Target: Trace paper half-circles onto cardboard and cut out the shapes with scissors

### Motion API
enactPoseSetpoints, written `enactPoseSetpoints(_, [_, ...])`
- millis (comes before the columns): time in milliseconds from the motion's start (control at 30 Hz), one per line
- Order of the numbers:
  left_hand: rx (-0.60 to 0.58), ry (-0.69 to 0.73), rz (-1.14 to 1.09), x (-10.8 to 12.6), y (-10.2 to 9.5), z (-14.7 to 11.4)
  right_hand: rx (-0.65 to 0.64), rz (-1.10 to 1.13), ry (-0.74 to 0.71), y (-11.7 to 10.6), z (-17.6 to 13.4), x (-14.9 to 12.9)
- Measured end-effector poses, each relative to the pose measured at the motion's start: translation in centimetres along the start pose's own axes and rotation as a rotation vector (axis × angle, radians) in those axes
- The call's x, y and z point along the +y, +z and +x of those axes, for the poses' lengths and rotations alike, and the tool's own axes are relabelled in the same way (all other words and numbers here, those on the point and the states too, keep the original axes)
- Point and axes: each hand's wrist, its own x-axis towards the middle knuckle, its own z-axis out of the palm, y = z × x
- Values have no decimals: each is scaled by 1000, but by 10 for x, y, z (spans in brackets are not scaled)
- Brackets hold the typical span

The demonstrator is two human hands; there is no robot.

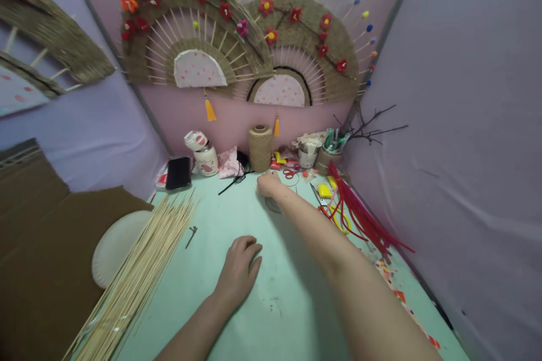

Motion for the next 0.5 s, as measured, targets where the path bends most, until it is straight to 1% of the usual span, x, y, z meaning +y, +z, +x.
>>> enactPoseSetpoints(133, [6,22,-1,-6,2,-1,-26,74,74,8,13,3])
enactPoseSetpoints(300, [19,31,-14,-7,3,-1,-3,255,149,16,19,10])
enactPoseSetpoints(400, [5,28,-27,-7,3,-1,49,412,192,15,19,27])
enactPoseSetpoints(500, [-14,28,-38,-8,2,-1,150,557,247,9,16,55])
